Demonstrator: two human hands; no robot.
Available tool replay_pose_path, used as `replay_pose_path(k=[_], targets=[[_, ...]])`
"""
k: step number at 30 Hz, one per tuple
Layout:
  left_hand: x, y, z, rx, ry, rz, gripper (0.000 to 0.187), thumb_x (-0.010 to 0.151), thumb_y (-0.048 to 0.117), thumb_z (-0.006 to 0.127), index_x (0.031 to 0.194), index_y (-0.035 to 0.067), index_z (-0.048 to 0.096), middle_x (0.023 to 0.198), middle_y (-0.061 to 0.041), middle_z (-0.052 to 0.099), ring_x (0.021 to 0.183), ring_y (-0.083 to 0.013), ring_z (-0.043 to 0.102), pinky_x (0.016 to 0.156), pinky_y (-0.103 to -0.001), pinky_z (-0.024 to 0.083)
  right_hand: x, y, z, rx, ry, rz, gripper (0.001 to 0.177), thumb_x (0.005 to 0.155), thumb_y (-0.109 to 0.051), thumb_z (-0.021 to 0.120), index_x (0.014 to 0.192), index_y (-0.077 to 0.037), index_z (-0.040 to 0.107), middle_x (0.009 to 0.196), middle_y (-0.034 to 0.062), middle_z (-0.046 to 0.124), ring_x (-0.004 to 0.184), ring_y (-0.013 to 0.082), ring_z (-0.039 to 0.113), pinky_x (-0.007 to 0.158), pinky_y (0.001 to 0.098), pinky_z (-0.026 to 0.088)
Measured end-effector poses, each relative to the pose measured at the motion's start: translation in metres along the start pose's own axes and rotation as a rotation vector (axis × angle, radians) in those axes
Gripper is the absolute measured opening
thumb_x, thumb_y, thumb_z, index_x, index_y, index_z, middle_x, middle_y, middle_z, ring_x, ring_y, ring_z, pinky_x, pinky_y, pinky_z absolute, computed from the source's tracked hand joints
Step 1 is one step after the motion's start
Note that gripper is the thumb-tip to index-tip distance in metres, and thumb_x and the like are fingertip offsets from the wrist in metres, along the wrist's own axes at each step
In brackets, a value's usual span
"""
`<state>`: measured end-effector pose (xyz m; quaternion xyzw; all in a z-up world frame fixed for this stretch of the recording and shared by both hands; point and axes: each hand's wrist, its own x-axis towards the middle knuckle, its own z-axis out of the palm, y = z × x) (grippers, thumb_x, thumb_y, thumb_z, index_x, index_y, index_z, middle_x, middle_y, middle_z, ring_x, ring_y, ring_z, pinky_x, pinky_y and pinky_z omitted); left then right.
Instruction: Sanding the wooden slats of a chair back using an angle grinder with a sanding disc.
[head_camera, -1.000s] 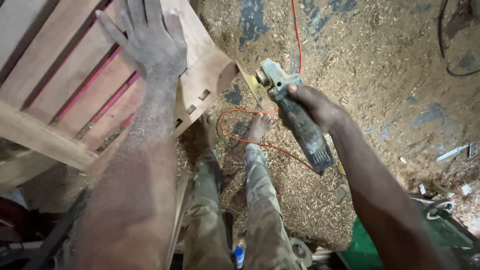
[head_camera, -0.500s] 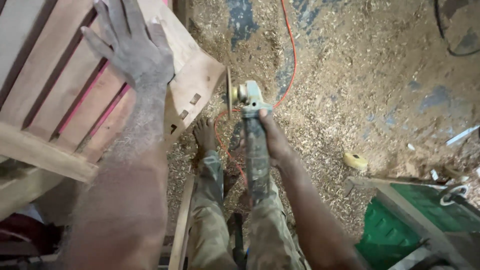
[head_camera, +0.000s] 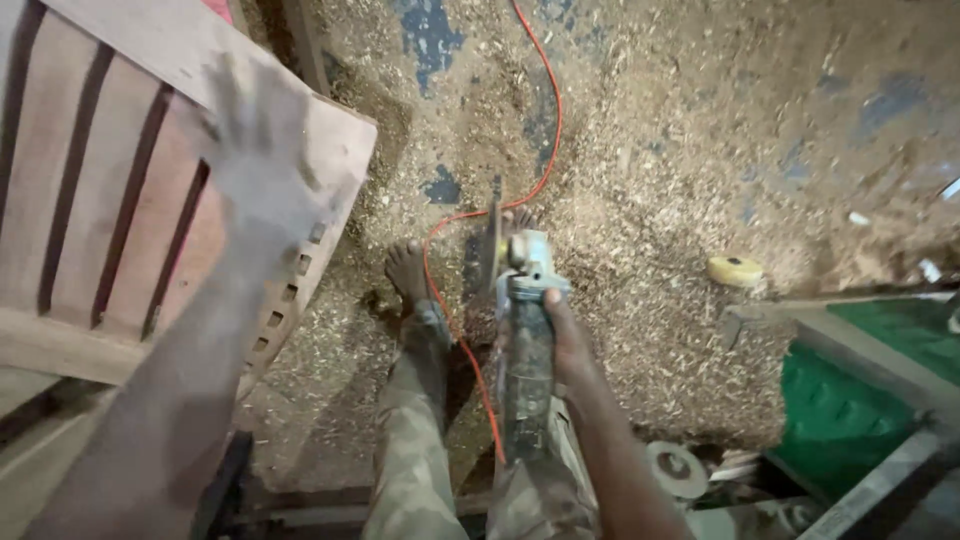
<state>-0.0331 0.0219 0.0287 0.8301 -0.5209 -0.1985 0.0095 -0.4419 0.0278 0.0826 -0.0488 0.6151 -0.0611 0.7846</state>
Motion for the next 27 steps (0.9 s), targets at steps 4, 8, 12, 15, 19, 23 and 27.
replay_pose_path(k=[4,8,12,15,19,23,27], targets=[[-0.065,0.001,0.045,0.230,-0.090,0.206,0.090,0.102,0.041,0.070,0.167,-0.007,0.032,0.178,-0.025,0.012,0.164,-0.0533,-0.001,0.116,-0.084,-0.007,-0.015,0.006,-0.032,0.060,0.071,-0.048,0.066,0.098,-0.066,0.052,0.120,-0.005,0.061,0.088,0.0144,0.072,0.069,0.0239,0.072,0.059,0.0397,0.062],[-0.055,0.019,0.035,0.177,-0.085,0.171,0.099,0.082,0.019,0.075,0.168,-0.009,0.034,0.181,-0.027,0.010,0.161,-0.0566,-0.004,0.112,-0.086,-0.009,-0.028,0.014,-0.044,0.167,0.050,-0.069,0.068,0.094,-0.068,0.052,0.118,-0.005,0.061,0.087,0.0137,0.074,0.070,0.0241,0.074,0.060,0.0381,0.063],[-0.013,0.013,0.050,0.181,0.031,0.177,0.095,0.082,0.012,0.074,0.166,-0.003,0.032,0.180,-0.021,0.011,0.162,-0.0494,-0.006,0.111,-0.087,-0.009,-0.027,0.030,-0.056,0.268,-0.028,-0.119,0.073,0.095,-0.071,0.055,0.117,-0.001,0.062,0.087,0.0149,0.073,0.071,0.0236,0.074,0.060,0.0369,0.063],[0.051,0.024,0.022,0.123,0.046,0.181,0.099,0.084,0.014,0.076,0.171,0.003,0.029,0.177,-0.017,0.016,0.162,-0.0395,0.004,0.106,-0.091,-0.003,-0.031,0.036,-0.048,0.301,0.003,-0.133,0.074,0.093,-0.072,0.056,0.117,-0.002,0.062,0.088,0.0152,0.073,0.071,0.0244,0.074,0.060,0.0364,0.062],[0.137,0.055,-0.045,-0.057,-0.357,-0.164,0.091,0.085,0.047,0.082,0.155,0.011,0.037,0.158,-0.020,0.039,0.146,-0.0431,0.033,0.100,-0.093,0.016,-0.026,0.041,-0.051,0.318,0.014,-0.112,0.077,0.090,-0.073,0.057,0.116,-0.001,0.062,0.086,0.0160,0.073,0.070,0.0249,0.074,0.059,0.0377,0.063],[0.144,0.063,-0.074,0.040,-0.587,-0.249,0.077,0.089,0.052,0.081,0.147,0.012,0.050,0.135,-0.020,0.061,0.123,-0.0462,0.055,0.105,-0.078,0.036,-0.017,0.034,-0.036,0.350,-0.023,-0.155,0.075,0.092,-0.072,0.057,0.117,-0.001,0.061,0.090,0.0154,0.073,0.074,0.0246,0.074,0.062,0.0373,0.063],[0.134,0.050,-0.091,-0.071,-0.326,0.030,0.065,0.090,0.039,0.077,0.145,0.011,0.055,0.127,-0.020,0.060,0.114,-0.0392,0.059,0.100,-0.056,0.048,0.001,0.015,-0.025,0.368,-0.059,-0.114,0.068,0.096,-0.064,0.058,0.122,-0.002,0.060,0.088,0.0148,0.072,0.072,0.0243,0.073,0.062,0.0373,0.064]])
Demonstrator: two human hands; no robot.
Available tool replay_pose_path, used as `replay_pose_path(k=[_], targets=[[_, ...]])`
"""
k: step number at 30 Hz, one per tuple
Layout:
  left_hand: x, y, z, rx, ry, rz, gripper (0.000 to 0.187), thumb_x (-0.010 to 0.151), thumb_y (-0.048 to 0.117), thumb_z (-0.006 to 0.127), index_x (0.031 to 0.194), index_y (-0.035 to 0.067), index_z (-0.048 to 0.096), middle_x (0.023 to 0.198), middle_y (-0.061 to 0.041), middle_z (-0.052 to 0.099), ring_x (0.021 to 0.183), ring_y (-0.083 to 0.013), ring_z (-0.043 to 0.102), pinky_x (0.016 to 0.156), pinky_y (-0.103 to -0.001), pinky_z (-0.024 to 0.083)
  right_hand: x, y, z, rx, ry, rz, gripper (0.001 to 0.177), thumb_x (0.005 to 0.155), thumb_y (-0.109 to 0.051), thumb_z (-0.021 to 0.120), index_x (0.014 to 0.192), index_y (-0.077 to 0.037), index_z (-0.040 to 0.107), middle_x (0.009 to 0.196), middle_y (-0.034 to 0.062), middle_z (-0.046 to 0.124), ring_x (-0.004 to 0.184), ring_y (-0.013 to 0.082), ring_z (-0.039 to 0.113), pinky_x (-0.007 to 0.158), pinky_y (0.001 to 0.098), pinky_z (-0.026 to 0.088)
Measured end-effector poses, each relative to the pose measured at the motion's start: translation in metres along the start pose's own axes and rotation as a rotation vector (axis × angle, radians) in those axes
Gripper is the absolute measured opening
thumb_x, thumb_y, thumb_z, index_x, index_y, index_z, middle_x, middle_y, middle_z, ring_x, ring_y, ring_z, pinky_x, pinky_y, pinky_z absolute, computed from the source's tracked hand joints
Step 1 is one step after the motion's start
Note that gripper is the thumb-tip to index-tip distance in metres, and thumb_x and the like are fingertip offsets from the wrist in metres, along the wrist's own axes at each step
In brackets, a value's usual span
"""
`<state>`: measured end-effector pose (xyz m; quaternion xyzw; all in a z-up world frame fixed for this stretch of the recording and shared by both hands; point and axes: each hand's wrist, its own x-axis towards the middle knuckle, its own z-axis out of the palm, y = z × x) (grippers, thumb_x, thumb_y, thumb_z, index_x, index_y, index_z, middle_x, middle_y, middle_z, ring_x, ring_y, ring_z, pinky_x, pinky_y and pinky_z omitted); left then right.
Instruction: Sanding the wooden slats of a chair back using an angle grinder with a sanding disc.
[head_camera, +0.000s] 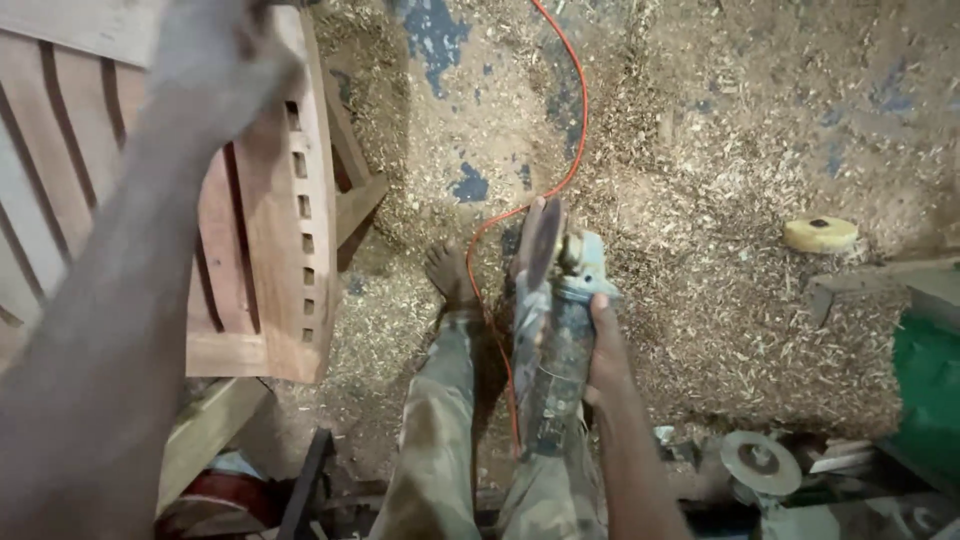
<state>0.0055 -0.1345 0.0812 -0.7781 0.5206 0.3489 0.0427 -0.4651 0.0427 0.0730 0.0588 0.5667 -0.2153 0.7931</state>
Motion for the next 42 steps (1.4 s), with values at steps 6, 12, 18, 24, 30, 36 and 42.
replay_pose_path(k=[6,12,18,24,30,36,42], targets=[[-0.003,-0.104,0.081,0.144,0.501,-0.303,0.063,0.115,0.044,0.044,0.168,0.013,0.028,0.169,-0.012,0.025,0.157,-0.0353,0.027,0.126,-0.061,0.023,0.057,-0.019,0.083,-0.163,-0.110,0.050,0.060,0.099,-0.058,0.056,0.123,-0.004,0.057,0.091,0.0133,0.071,0.073,0.0230,0.072,0.066,0.0392,0.065],[-0.001,-0.089,0.086,0.092,0.397,-0.641,0.066,0.118,0.052,0.024,0.177,0.021,0.019,0.182,-0.001,0.008,0.169,-0.0311,0.006,0.136,-0.064,0.002,0.108,0.003,0.162,-0.216,-0.062,0.124,0.074,0.094,-0.072,0.046,0.116,-0.002,0.061,0.084,0.0167,0.074,0.065,0.0252,0.074,0.055,0.0403,0.064],[0.003,-0.084,0.076,0.046,0.355,-0.638,0.063,0.112,0.047,0.031,0.168,0.017,0.026,0.175,-0.005,0.014,0.160,-0.0361,0.011,0.126,-0.066,0.004,0.128,0.000,0.209,-0.327,-0.088,0.029,0.070,0.094,-0.069,0.056,0.119,-0.005,0.061,0.087,0.0185,0.073,0.068,0.0275,0.073,0.059,0.0420,0.063],[0.001,-0.082,0.081,0.051,0.529,-0.576,0.057,0.118,0.046,0.037,0.168,0.018,0.033,0.175,-0.004,0.023,0.161,-0.0381,0.019,0.128,-0.068,0.011,0.136,-0.009,0.225,-0.272,-0.076,0.154,0.078,0.089,-0.076,0.058,0.117,-0.003,0.062,0.086,0.0164,0.074,0.069,0.0265,0.075,0.060,0.0425,0.065],[0.005,-0.085,0.086,0.046,0.483,-0.593,0.057,0.117,0.045,0.032,0.168,0.019,0.033,0.174,-0.004,0.023,0.160,-0.0402,0.020,0.127,-0.068,0.009,0.144,-0.032,0.227,-0.392,-0.065,0.191,0.078,0.088,-0.075,0.057,0.121,-0.005,0.061,0.090,0.0165,0.074,0.073,0.0264,0.075,0.064,0.0409,0.065],[0.004,-0.079,0.067,-0.046,0.379,-0.636,0.059,0.115,0.047,0.029,0.168,0.022,0.029,0.174,-0.001,0.020,0.160,-0.0395,0.014,0.127,-0.068,0.004,0.149,-0.079,0.239,-0.483,-0.253,0.206,0.075,0.095,-0.071,0.057,0.127,-0.003,0.056,0.097,0.0145,0.072,0.083,0.0247,0.075,0.074,0.0428,0.066],[0.001,-0.081,0.066,-0.125,0.295,-0.634,0.061,0.116,0.049,0.035,0.169,0.021,0.027,0.175,-0.001,0.014,0.160,-0.0395,0.009,0.126,-0.070,0.000,0.176,-0.148,0.241,-0.773,-0.286,0.310,0.070,0.098,-0.067,0.050,0.129,-0.004,0.054,0.096,0.0156,0.072,0.082,0.0255,0.073,0.074,0.0427,0.064]])
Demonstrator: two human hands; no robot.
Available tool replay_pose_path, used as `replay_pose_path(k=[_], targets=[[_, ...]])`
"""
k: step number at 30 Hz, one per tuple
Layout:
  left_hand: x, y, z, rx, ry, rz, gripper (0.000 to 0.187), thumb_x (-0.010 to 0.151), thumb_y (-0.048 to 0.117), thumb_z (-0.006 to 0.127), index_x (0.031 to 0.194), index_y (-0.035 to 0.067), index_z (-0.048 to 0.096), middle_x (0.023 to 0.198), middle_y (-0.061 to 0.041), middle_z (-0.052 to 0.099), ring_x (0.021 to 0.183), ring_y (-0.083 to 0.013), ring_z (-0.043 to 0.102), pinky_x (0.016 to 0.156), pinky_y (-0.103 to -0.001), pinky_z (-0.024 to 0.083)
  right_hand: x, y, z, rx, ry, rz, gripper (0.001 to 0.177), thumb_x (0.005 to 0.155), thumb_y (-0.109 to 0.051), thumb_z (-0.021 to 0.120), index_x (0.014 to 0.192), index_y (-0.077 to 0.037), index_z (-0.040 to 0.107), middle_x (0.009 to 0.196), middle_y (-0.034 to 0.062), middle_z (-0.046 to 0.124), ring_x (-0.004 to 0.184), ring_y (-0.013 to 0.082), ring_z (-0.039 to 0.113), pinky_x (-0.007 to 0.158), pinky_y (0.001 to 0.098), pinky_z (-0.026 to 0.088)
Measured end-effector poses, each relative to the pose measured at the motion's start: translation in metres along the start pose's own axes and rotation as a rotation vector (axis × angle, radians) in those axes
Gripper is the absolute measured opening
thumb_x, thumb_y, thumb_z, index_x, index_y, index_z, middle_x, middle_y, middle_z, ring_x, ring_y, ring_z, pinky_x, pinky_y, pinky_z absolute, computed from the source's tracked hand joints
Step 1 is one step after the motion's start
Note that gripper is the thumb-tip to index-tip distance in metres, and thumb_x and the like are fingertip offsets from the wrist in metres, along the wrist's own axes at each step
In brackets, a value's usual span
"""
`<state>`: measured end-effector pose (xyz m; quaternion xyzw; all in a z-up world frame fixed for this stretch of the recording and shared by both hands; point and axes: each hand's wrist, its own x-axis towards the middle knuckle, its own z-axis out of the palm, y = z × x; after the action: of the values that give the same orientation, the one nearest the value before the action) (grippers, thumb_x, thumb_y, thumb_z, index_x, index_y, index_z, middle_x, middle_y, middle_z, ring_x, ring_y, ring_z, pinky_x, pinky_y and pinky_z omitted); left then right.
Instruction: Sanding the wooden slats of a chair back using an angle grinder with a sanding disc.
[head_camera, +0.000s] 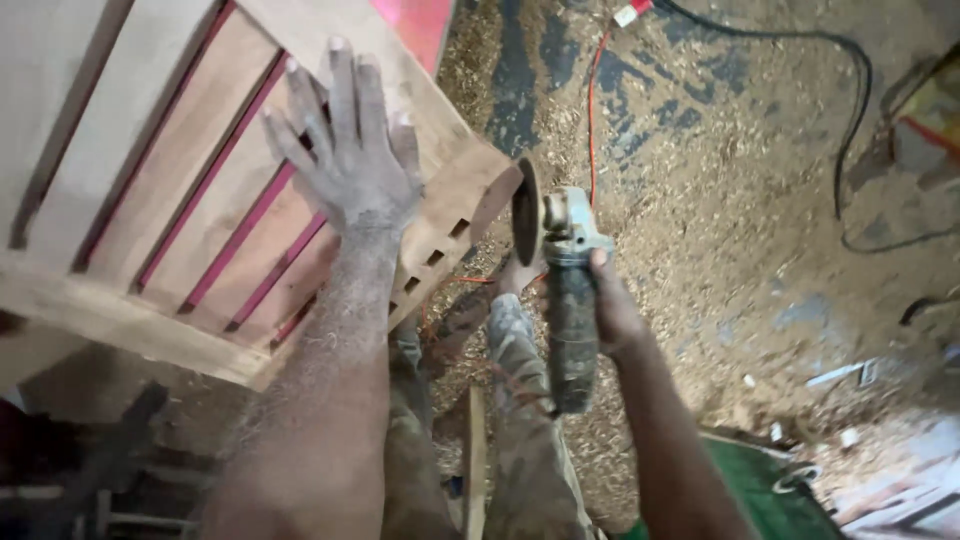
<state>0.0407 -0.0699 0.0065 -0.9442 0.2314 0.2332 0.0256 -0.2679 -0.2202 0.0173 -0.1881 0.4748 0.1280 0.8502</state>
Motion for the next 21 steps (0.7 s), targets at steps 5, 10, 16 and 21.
replay_pose_path(k=[5,10,16,21], targets=[[0.007,-0.003,0.014,-0.071,-0.019,-0.023,0.065,0.110,0.046,0.046,0.167,0.019,0.032,0.174,-0.001,0.014,0.159,-0.0383,0.008,0.122,-0.074,0.000,0.001,-0.074,-0.012,-0.356,0.001,0.078,0.071,0.099,-0.067,0.050,0.129,-0.004,0.058,0.094,0.0132,0.071,0.076,0.0231,0.070,0.069,0.0391,0.062],[-0.007,-0.004,0.020,-0.112,0.254,0.074,0.057,0.114,0.041,0.056,0.165,0.018,0.045,0.175,0.001,0.022,0.161,-0.0371,0.013,0.127,-0.071,0.002,0.030,-0.145,-0.038,-0.688,-0.096,0.217,0.074,0.093,-0.066,0.054,0.127,0.000,0.060,0.092,0.0136,0.072,0.077,0.0236,0.072,0.067,0.0382,0.063],[-0.007,0.000,0.015,-0.194,0.302,0.078,0.054,0.114,0.041,0.056,0.162,0.018,0.047,0.171,0.001,0.030,0.160,-0.0365,0.018,0.128,-0.070,0.005,0.052,-0.187,-0.027,-0.733,-0.071,0.364,0.073,0.095,-0.065,0.059,0.123,0.002,0.062,0.092,0.0159,0.073,0.076,0.0253,0.070,0.065,0.0371,0.060],[-0.006,0.000,0.021,-0.190,0.287,0.075,0.055,0.114,0.041,0.055,0.163,0.020,0.045,0.171,0.002,0.031,0.159,-0.0341,0.018,0.127,-0.071,0.004,0.030,-0.164,-0.011,-0.692,0.037,0.368,0.067,0.094,-0.062,0.056,0.127,-0.003,0.058,0.093,0.0132,0.073,0.078,0.0246,0.071,0.069,0.0373,0.062]])
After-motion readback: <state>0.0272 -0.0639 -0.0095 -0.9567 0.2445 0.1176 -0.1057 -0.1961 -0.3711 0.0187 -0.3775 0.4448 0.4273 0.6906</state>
